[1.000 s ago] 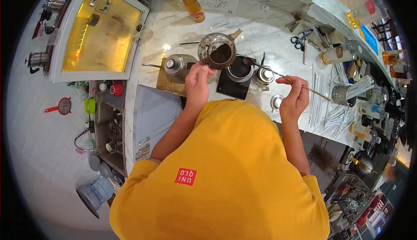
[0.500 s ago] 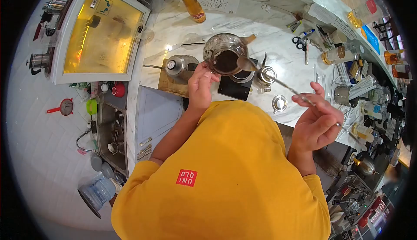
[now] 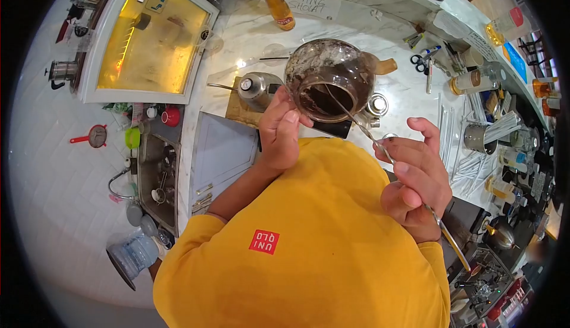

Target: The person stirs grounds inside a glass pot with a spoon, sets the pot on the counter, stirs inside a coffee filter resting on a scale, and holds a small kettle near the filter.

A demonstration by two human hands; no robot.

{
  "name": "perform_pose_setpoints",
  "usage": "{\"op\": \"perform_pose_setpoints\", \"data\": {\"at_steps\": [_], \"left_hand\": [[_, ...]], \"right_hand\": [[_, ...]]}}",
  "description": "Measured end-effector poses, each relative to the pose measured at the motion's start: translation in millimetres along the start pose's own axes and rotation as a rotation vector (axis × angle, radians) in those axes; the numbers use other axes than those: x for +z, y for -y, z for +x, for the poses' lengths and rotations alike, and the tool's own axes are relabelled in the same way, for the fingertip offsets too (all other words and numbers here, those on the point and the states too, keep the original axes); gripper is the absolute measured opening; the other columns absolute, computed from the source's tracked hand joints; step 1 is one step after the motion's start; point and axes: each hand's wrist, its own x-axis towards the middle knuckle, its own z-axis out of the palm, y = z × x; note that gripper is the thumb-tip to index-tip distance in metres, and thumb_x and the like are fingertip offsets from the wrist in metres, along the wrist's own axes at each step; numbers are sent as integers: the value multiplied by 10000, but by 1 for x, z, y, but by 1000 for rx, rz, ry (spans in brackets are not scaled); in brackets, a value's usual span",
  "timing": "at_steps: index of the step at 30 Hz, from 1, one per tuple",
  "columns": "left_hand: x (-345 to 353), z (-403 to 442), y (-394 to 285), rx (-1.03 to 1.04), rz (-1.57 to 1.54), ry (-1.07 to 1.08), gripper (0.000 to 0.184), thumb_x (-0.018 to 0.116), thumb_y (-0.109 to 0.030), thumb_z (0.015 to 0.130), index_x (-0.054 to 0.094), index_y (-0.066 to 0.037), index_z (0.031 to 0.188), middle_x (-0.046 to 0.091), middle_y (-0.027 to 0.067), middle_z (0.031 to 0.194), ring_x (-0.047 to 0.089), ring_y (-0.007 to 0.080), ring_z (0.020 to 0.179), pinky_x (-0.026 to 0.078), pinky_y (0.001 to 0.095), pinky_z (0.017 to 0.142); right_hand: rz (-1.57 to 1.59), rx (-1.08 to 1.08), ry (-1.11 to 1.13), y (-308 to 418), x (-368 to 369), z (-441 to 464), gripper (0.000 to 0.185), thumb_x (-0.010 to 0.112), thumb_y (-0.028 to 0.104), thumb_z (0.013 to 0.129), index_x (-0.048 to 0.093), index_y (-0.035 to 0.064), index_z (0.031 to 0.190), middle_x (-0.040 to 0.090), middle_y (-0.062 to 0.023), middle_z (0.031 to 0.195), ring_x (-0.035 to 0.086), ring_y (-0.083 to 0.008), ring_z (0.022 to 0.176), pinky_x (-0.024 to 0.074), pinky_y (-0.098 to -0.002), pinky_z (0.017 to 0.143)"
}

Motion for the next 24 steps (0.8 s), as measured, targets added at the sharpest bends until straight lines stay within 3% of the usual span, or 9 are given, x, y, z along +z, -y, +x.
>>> {"op": "perform_pose_setpoints", "data": {"at_steps": [2, 4, 5, 7, 13, 23, 24], "left_hand": [[2, -2, -3, 20, 13, 5, 281, 439, -75, 949, 657, 93, 890, 498, 185, 1388, 564, 194, 1123, 481, 278, 865], [-2, -4, 0, 64, 46, 21, 275, 440, -103, 948, 611, 101, 1016, 517, 179, 1363, 574, 208, 1132, 489, 297, 896], [-8, -7, 7, 93, 71, 32, 344, 437, -129, 954, 564, 115, 1161, 540, 166, 1322, 587, 217, 1122, 499, 312, 914], [-10, -9, 11, 127, 35, 17, 457, 438, -159, 958, 516, 127, 1305, 566, 160, 1288, 599, 233, 1127, 508, 344, 954], [-16, -15, 17, 122, -152, -8, 479, 462, -188, 948, 510, 117, 1315, 603, 186, 1280, 613, 261, 1171, 501, 409, 1033], [-20, -21, 15, 59, -244, -18, 481, 476, -181, 933, 519, 118, 1307, 618, 184, 1275, 626, 272, 1178, 510, 420, 1040], [-17, -19, 13, 60, -226, -35, 483, 463, -162, 927, 517, 120, 1315, 613, 176, 1282, 617, 243, 1129, 504, 385, 985]], "right_hand": [[-4, 4, 2, 3, 0, 1, 342, 343, 386, 1112, 497, 92, 1196, 700, -143, 916, 722, -284, 801, 448, -618, 998], [4, -21, -1, 3, 0, 1, 326, 391, 365, 1101, 507, 73, 1188, 698, -152, 931, 722, -299, 818, 457, -617, 979], [15, -49, -5, 2, -1, 1, 316, 439, 346, 1090, 519, 54, 1182, 697, -161, 940, 724, -312, 834, 465, -614, 960], [28, -87, -2, 1, -1, 0, 315, 489, 330, 1078, 534, 32, 1174, 697, -172, 950, 724, -327, 850, 474, -613, 940], [51, -153, 6, 3, 7, -1, 352, 500, 352, 1074, 548, 11, 1141, 691, -176, 935, 717, -334, 838, 488, -627, 908], [79, -199, 40, 13, 9, -3, 371, 473, 383, 1080, 529, 17, 1100, 681, -176, 915, 711, -329, 831, 496, -633, 879], [87, -202, 41, 13, 8, -4, 375, 469, 387, 1080, 527, 17, 1102, 680, -176, 918, 710, -328, 833, 496, -632, 879]]}}
